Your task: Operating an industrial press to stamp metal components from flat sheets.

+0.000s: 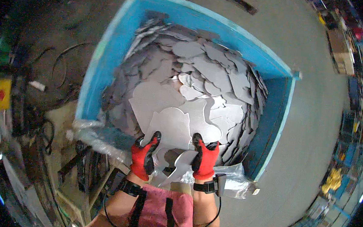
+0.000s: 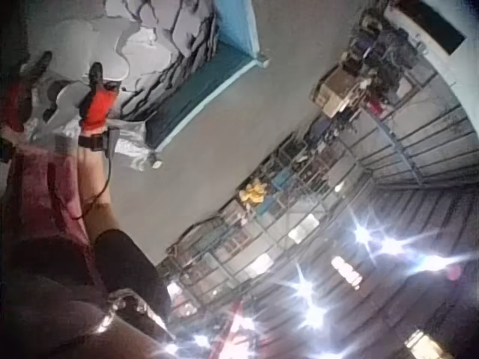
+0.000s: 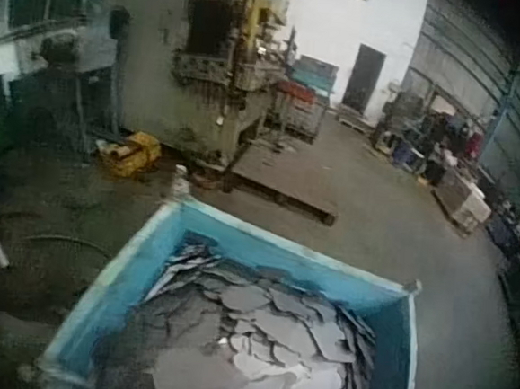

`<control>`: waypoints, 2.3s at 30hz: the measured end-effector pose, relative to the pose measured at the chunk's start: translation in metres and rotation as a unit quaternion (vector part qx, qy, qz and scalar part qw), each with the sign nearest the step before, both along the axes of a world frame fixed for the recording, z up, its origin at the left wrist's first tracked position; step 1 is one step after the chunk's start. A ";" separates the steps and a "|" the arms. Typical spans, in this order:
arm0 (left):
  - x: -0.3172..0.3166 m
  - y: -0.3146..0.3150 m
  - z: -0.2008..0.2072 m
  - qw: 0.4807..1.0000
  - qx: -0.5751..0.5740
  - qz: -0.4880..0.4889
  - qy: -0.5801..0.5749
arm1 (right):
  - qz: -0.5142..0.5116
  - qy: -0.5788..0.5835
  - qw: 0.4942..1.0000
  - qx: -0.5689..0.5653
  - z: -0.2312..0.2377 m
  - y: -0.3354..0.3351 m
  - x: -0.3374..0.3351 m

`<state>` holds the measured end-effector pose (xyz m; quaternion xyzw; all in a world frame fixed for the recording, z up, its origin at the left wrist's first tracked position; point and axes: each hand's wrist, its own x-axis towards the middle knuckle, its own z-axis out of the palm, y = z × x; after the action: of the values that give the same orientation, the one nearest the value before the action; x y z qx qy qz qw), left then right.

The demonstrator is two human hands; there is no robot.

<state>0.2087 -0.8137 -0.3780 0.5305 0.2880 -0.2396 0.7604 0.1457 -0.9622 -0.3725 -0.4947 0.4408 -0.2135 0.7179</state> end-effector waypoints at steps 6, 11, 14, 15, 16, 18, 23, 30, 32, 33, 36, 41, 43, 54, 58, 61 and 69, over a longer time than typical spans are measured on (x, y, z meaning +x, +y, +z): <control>-0.003 0.040 0.091 0.993 -0.035 0.086 -0.073 | 0.113 -0.032 0.991 -0.065 0.075 0.029 0.019; -0.019 0.071 0.154 0.981 -0.030 0.141 -0.131 | 0.175 -0.103 0.978 -0.048 0.126 0.051 0.030; -0.043 0.090 0.191 0.965 -0.057 0.236 -0.099 | 0.243 -0.111 0.954 -0.133 0.168 0.067 0.037; -0.053 0.096 0.204 0.958 -0.046 0.254 -0.122 | 0.274 -0.123 0.943 -0.143 0.183 0.076 0.034; -0.068 0.105 0.216 0.960 -0.001 0.279 -0.033 | 0.295 -0.117 0.946 -0.069 0.199 0.087 0.031; -0.076 0.125 0.237 0.940 0.039 0.312 -0.132 | 0.357 -0.210 0.910 -0.027 0.225 0.110 0.031; -0.095 0.208 0.272 0.872 0.054 0.452 -0.181 | 0.482 -0.258 0.831 -0.104 0.251 0.211 0.065; -0.105 0.375 0.274 0.749 -0.051 0.601 -0.274 | 0.635 -0.271 0.724 0.017 0.277 0.424 0.101; -0.102 0.421 0.264 0.731 -0.086 0.632 -0.242 | 0.681 -0.257 0.685 -0.010 0.282 0.486 0.112; -0.101 0.442 0.258 0.731 -0.081 0.639 -0.224 | 0.686 -0.213 0.693 -0.057 0.281 0.516 0.119; -0.083 0.504 0.242 0.748 0.023 0.656 -0.100 | 0.676 -0.105 0.712 -0.159 0.261 0.601 0.133; -0.093 0.529 0.226 0.689 0.260 0.653 -0.176 | 0.529 -0.009 0.765 -0.368 0.215 0.637 0.108; -0.101 0.519 0.230 0.700 0.357 0.587 -0.193 | 0.561 0.033 0.726 -0.397 0.212 0.638 0.104; -0.103 0.519 0.270 0.606 0.761 -0.160 -0.171 | 0.547 -0.261 0.751 -0.262 0.230 0.493 0.066; -0.088 0.516 0.265 0.590 0.772 -0.189 -0.142 | 0.469 -0.249 0.786 -0.316 0.233 0.417 0.061; -0.055 0.517 0.251 0.543 0.811 -0.174 -0.133 | 0.465 -0.091 0.781 -0.406 0.217 0.372 0.039; 0.004 0.561 0.200 0.534 0.788 -0.246 -0.184 | 0.480 -0.011 0.798 -0.364 0.161 0.304 -0.028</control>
<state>0.2126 -0.2528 -0.1784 0.9972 0.0723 0.0092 -0.0182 0.1179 -0.6582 -0.2115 -0.8655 0.0288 0.0080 0.5001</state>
